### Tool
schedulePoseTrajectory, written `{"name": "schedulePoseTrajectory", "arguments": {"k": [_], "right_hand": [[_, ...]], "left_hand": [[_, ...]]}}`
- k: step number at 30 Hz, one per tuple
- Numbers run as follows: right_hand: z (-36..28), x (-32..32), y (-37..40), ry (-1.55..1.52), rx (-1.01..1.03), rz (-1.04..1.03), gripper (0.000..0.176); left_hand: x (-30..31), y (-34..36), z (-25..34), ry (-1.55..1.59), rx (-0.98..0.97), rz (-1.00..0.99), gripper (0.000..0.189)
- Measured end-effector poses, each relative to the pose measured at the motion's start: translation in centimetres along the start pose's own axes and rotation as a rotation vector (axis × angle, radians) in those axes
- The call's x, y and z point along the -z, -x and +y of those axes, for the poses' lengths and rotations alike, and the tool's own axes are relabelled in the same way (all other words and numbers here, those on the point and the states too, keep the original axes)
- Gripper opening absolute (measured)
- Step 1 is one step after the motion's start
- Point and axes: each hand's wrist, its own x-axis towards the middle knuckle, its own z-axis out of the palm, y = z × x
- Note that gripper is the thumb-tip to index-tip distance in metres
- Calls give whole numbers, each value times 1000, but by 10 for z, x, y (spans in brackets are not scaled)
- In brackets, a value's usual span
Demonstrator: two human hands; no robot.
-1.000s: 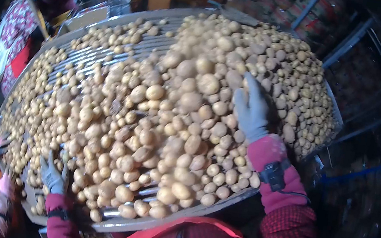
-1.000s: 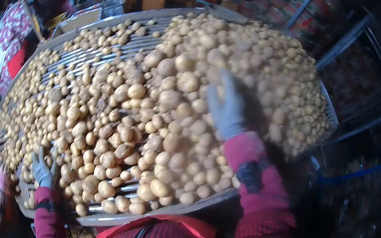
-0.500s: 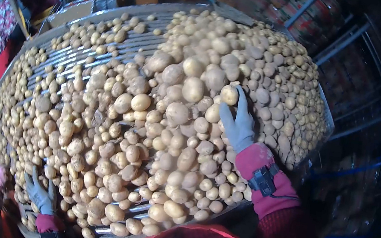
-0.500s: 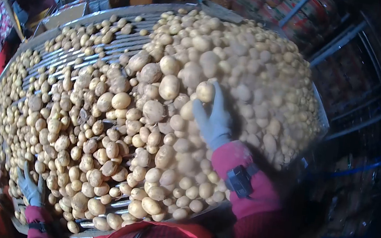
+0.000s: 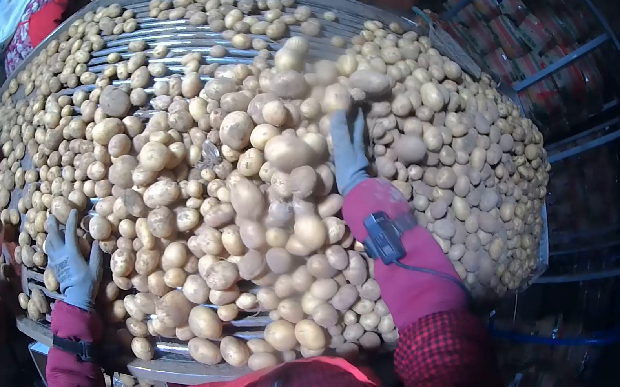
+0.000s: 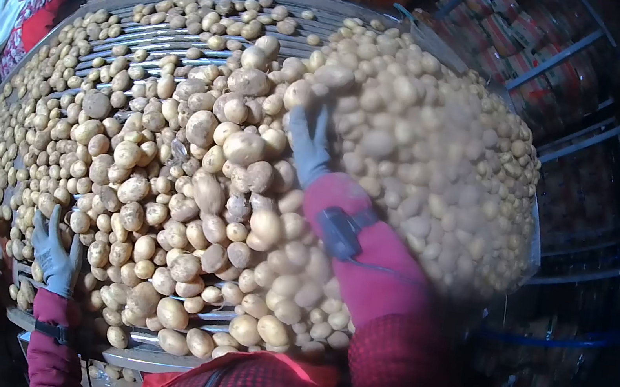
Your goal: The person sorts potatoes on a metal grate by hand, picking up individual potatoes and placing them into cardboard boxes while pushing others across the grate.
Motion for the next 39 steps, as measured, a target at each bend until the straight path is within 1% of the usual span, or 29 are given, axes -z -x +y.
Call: {"name": "schedulePoseTrajectory", "arguments": {"k": [1,2,6,7,9,11,13,14,15,17,18,19,20,21,22,23,24,25,28,29,31,32,33,34,35,36,37,38,39], "right_hand": [[-6,-16,-5,-42,1,-6,73],[-8,-27,-15,-8,34,-108,65],[-5,-86,-54,-286,190,-185,78],[-16,-103,-59,-277,90,-170,80],[-29,-130,-67,-339,124,-296,86],[-68,-146,-54,-287,200,-325,86],[-81,-178,-60,-309,295,-411,77],[-89,-188,-56,-226,206,-438,76],[-116,-181,-44,-60,218,-389,78],[-118,-198,-42,-118,247,-461,79],[-114,-214,-36,-133,293,-449,76],[-114,-220,-26,-165,332,-491,71],[-110,-237,-11,-168,421,-356,62],[-127,-219,4,-169,386,-532,51],[-118,-246,6,-231,407,-741,49],[-132,-220,35,-93,451,-684,51],[-148,-203,57,95,435,-771,55],[-153,-192,81,196,547,-828,63],[-157,-163,128,210,645,-879,82],[-154,-145,137,245,712,-928,82],[-124,-127,163,-4,805,-663,76],[-107,-108,165,-30,847,-556,72],[-98,-70,161,-72,901,-403,65],[-91,-29,157,-105,877,-235,60],[-63,-3,140,-140,851,-138,59],[-61,56,143,-121,628,-58,51],[-41,101,147,-230,447,94,47],[-15,155,143,61,672,370,49],[7,205,164,61,421,412,49]], "left_hand": [[2,-1,2,-2,4,3,80],[3,-1,2,-7,16,-1,80],[-1,-1,0,-9,22,1,80],[0,-1,0,-7,22,3,80],[1,-2,4,-6,21,5,80],[-1,-1,5,-40,45,-19,80],[0,-2,5,-59,57,-37,80],[0,-3,5,-72,45,-27,80],[0,-3,6,-76,39,-26,80],[2,-3,8,-80,19,-23,81],[3,-4,9,-98,13,-25,83],[3,-4,11,-115,28,-39,84],[2,-4,11,-137,33,-39,85],[0,-4,10,-158,32,-39,85],[-4,-2,6,-210,32,-23,87],[-5,-2,7,-249,57,-42,86],[-5,-3,8,-254,72,-60,85],[-3,-4,8,-258,92,-76,83],[-2,-2,4,-221,98,-90,80],[-7,-1,-5,-206,49,-41,81],[-13,-2,-13,-221,37,-41,81],[-15,-5,-17,-244,72,-93,85],[-21,-4,-21,-305,52,-53,75],[-46,-8,-53,-351,60,-62,66],[-70,-15,-80,-400,70,-71,57],[-72,-23,-81,-186,220,-57,58],[-69,-28,-80,27,370,-48,60],[-64,-25,-76,-100,262,-77,59],[-57,-22,-70,-228,153,-91,58]]}}
